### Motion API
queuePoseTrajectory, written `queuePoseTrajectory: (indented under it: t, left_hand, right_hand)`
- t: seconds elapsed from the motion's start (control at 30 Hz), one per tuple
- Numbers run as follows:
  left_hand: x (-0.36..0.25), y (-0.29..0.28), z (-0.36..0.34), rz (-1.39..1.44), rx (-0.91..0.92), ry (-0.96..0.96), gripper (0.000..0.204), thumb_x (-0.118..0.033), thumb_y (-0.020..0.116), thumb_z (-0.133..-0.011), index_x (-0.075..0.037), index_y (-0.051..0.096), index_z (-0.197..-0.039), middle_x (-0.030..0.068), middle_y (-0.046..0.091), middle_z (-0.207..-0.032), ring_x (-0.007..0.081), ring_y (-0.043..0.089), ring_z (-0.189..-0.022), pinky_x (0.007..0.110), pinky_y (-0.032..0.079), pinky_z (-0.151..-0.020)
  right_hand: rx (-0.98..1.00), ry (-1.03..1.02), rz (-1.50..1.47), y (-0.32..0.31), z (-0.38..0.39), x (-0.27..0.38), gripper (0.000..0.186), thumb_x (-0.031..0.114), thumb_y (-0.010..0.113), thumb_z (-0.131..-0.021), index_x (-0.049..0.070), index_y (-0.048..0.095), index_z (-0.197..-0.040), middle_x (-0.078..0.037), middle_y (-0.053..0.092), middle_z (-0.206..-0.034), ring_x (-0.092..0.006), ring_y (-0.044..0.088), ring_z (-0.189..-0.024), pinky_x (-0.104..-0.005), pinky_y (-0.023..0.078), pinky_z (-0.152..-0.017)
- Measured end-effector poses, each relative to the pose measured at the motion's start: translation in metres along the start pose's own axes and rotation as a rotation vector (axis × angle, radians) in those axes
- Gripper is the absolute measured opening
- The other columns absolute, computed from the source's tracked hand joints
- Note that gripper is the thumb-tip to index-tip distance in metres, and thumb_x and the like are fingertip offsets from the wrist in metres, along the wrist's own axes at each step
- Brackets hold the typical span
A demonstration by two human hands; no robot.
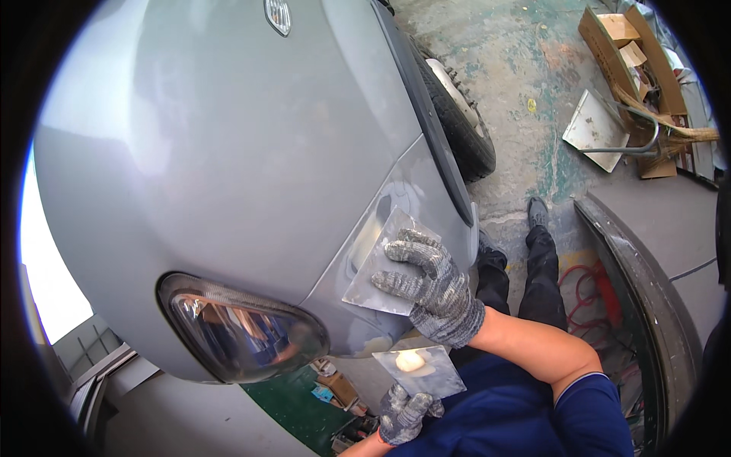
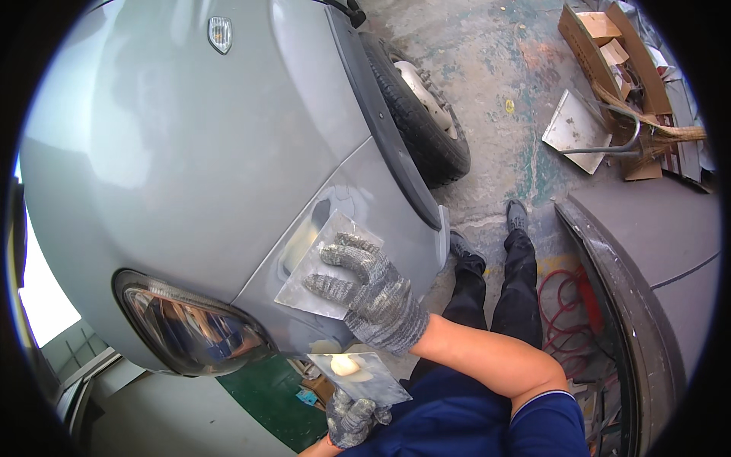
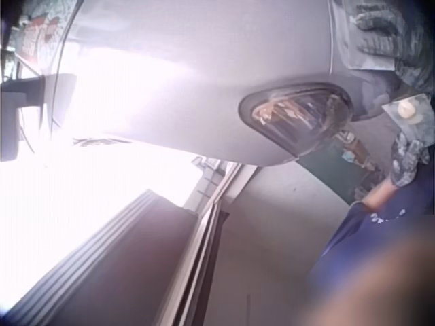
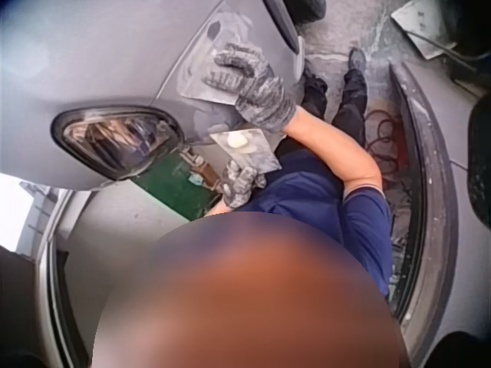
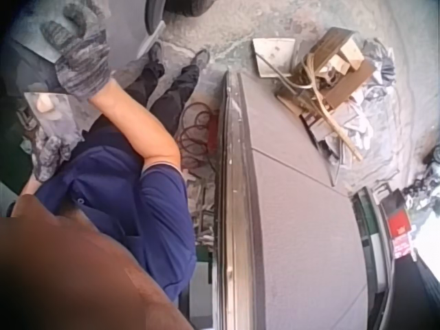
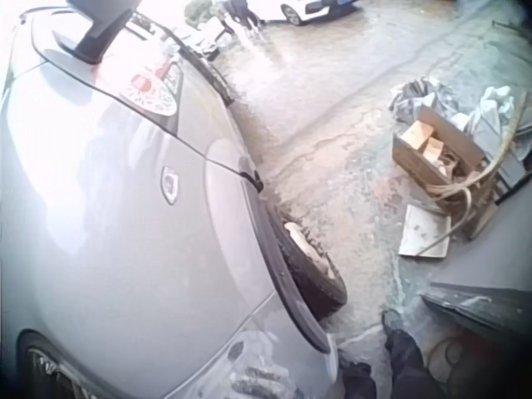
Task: The person scoops body filler from a can onto a metal spreader, mixes it briefly, and applies it to the front bumper of a silver car. They then use a yellow sanding block to smooth the applied filler on the bumper surface.
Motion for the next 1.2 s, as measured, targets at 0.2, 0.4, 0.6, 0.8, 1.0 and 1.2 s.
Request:
queuePoseTrajectory:
  t: [0.2, 0.4, 0.6, 0.8, 1.0, 1.2]
  left_hand:
    - [-0.002, 0.001, -0.001, 0.011, 0.011, -0.014, 0.032, -0.018, 0.061, -0.096, 0.003, 0.053, -0.118, 0.0117, 0.067, -0.085, 0.0189, 0.065, -0.071, 0.031, 0.055, -0.065]
    - [0.0, -0.002, 0.002, 0.029, -0.002, -0.03, 0.032, -0.017, 0.061, -0.095, 0.004, 0.055, -0.118, 0.0121, 0.067, -0.085, 0.0195, 0.065, -0.071, 0.031, 0.055, -0.065]
    - [-0.001, 0.0, 0.003, 0.106, -0.023, -0.029, 0.032, -0.015, 0.062, -0.094, 0.004, 0.055, -0.119, 0.013, 0.068, -0.086, 0.0204, 0.065, -0.071, 0.031, 0.055, -0.064]
    - [0.004, -0.005, 0.003, 0.117, -0.027, -0.026, 0.032, -0.013, 0.062, -0.093, 0.003, 0.054, -0.12, 0.0135, 0.067, -0.088, 0.0203, 0.065, -0.072, 0.032, 0.055, -0.063]
    - [0.001, -0.004, 0.002, 0.11, -0.034, -0.009, 0.035, -0.014, 0.062, -0.094, 0.003, 0.052, -0.123, 0.0133, 0.067, -0.089, 0.0201, 0.065, -0.071, 0.032, 0.056, -0.064]
    - [-0.004, -0.001, 0.001, 0.083, -0.033, 0.03, 0.033, -0.012, 0.061, -0.094, 0.004, 0.052, -0.122, 0.0135, 0.067, -0.089, 0.0207, 0.066, -0.072, 0.032, 0.056, -0.064]
  right_hand:
    - [0.11, 0.05, 0.035, -0.009, 0.019, 0.002, 0.044, 0.009, 0.063, -0.079, 0.023, 0.071, -0.12, -0.009, 0.054, -0.131, -0.0333, 0.048, -0.127, -0.0454, 0.041, -0.108]
    - [-0.043, 0.019, -0.026, -0.016, -0.007, 0.006, 0.047, 0.006, 0.059, -0.078, 0.019, 0.07, -0.122, -0.012, 0.054, -0.131, -0.0341, 0.048, -0.127, -0.0455, 0.039, -0.11]
    - [-0.055, -0.016, -0.04, -0.005, -0.024, 0.009, 0.048, 0.009, 0.063, -0.077, 0.02, 0.07, -0.123, -0.012, 0.055, -0.129, -0.0347, 0.049, -0.126, -0.0464, 0.039, -0.109]
    - [-0.05, -0.021, -0.016, 0.004, -0.013, 0.005, 0.045, 0.01, 0.066, -0.077, 0.02, 0.07, -0.121, -0.012, 0.054, -0.13, -0.0349, 0.049, -0.126, -0.0479, 0.04, -0.108]
    - [-0.043, -0.002, -0.026, 0.009, 0.008, 0.004, 0.043, 0.014, 0.067, -0.077, 0.021, 0.07, -0.12, -0.01, 0.053, -0.133, -0.0342, 0.048, -0.127, -0.0485, 0.04, -0.109]
    - [0.058, 0.01, 0.026, -0.013, 0.016, -0.001, 0.041, 0.015, 0.063, -0.08, 0.022, 0.069, -0.121, -0.01, 0.052, -0.136, -0.033, 0.047, -0.13, -0.0473, 0.04, -0.109]
Point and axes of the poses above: each hand's wrist, its own z-axis away from the middle knuckle, its own y-axis out of the palm, x = y × z, the point moved 3 cm from there along -z, towards the middle knuckle
